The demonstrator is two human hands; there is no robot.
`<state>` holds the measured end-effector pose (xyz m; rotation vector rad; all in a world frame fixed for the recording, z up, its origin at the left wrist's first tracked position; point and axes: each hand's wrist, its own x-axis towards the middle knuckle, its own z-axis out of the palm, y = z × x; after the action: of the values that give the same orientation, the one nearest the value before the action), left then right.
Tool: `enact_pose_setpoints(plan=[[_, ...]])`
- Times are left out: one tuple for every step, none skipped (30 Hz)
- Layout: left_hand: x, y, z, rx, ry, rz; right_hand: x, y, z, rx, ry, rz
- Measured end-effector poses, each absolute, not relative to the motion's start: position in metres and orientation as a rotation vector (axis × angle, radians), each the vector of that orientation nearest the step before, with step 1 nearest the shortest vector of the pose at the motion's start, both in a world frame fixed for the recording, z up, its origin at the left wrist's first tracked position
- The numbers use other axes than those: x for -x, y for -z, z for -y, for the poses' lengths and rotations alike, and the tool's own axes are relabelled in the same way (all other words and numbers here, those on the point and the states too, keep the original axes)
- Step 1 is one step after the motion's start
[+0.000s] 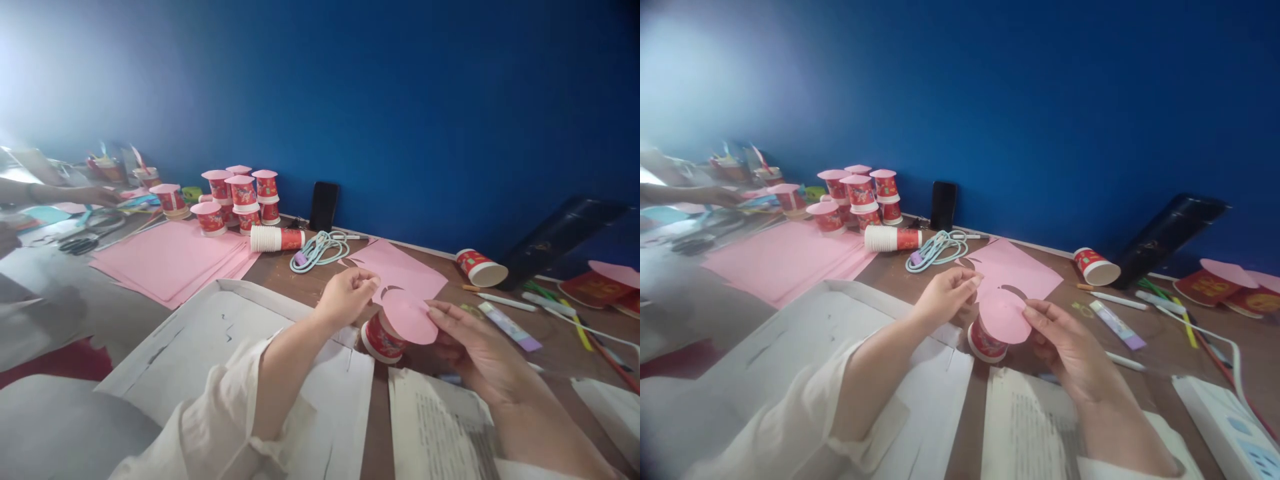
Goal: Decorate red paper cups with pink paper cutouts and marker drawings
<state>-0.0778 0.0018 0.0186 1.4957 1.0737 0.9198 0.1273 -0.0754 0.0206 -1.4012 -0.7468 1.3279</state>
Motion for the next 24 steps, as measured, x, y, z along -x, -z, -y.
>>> enact_pose_setpoints(plan=[[0.078,-0.018,-0.002,-1.497,-0.901,-1.069,-0.127,-0.020,0.075,1.406,-1.320,0.740],[0.079,-0.018,-0.002,-1.493,-0.878,-1.064,-0.127,-0.019,0.075,1.408,-1.311,0.734],[0.079,-0.018,-0.002,-1.480,-0.848,-1.057,-0.126,-0.019,0.075,1.408,-1.303,0.733],[0.080,-0.019,-0.002,-1.457,-0.809,-1.040,-0.125,-0.018,0.075,1.405,-1.295,0.737],[0.080,-0.019,-0.002,-1.426,-0.768,-1.013,-0.123,-0.018,0.075,1.403,-1.288,0.745],[0.080,-0.021,-0.001,-1.388,-0.730,-0.979,-0.122,-0.017,0.075,1.404,-1.279,0.753],[0.081,-0.022,-0.001,-1.349,-0.698,-0.947,-0.122,-0.017,0.076,1.412,-1.268,0.760],[0.081,-0.024,-0.001,-1.319,-0.677,-0.924,-0.121,-0.017,0.076,1.424,-1.257,0.767],[0.081,-0.026,0.000,-1.301,-0.664,-0.912,-0.121,-0.017,0.076,1.436,-1.249,0.773],[0.082,-0.027,0.000,-1.297,-0.658,-0.912,-0.120,-0.016,0.076,1.444,-1.241,0.780],[0.082,-0.029,0.000,-1.302,-0.655,-0.915,-0.120,-0.016,0.076,1.447,-1.235,0.788],[0.083,-0.030,0.000,-1.308,-0.650,-0.916,-0.120,-0.016,0.077,1.448,-1.233,0.798],[0.083,-0.030,0.000,-1.312,-0.644,-0.913,-0.120,-0.016,0.077,1.449,-1.232,0.806],[0.084,-0.031,0.000,-1.308,-0.638,-0.905,-0.120,-0.015,0.076,1.453,-1.228,0.813],[0.084,-0.031,0.000,-1.301,-0.629,-0.897,-0.120,-0.015,0.076,1.463,-1.223,0.817],[0.085,-0.031,0.000,-1.290,-0.621,-0.887,-0.120,-0.014,0.076,1.474,-1.216,0.822],[0.085,-0.031,0.000,-1.276,-0.615,-0.876,-0.120,-0.014,0.076,1.486,-1.207,0.827],[0.085,-0.031,0.000,-1.260,-0.611,-0.867,-0.121,-0.013,0.076,1.493,-1.200,0.834],[0.085,-0.031,0.000,-1.246,-0.610,-0.858,-0.121,-0.012,0.077,1.497,-1.193,0.841],[0.085,-0.030,0.000,-1.233,-0.610,-0.852,-0.122,-0.011,0.077,1.499,-1.190,0.849],[0.085,-0.030,0.000,-1.224,-0.611,-0.844,-0.122,-0.011,0.077,1.502,-1.189,0.854],[0.085,-0.030,-0.001,-1.218,-0.614,-0.835,-0.123,-0.010,0.078,1.504,-1.190,0.854],[0.085,-0.029,-0.001,-1.216,-0.615,-0.822,-0.123,-0.010,0.078,1.505,-1.193,0.853],[0.085,-0.028,-0.002,-1.215,-0.615,-0.803,-0.123,-0.009,0.079,1.505,-1.197,0.852]])
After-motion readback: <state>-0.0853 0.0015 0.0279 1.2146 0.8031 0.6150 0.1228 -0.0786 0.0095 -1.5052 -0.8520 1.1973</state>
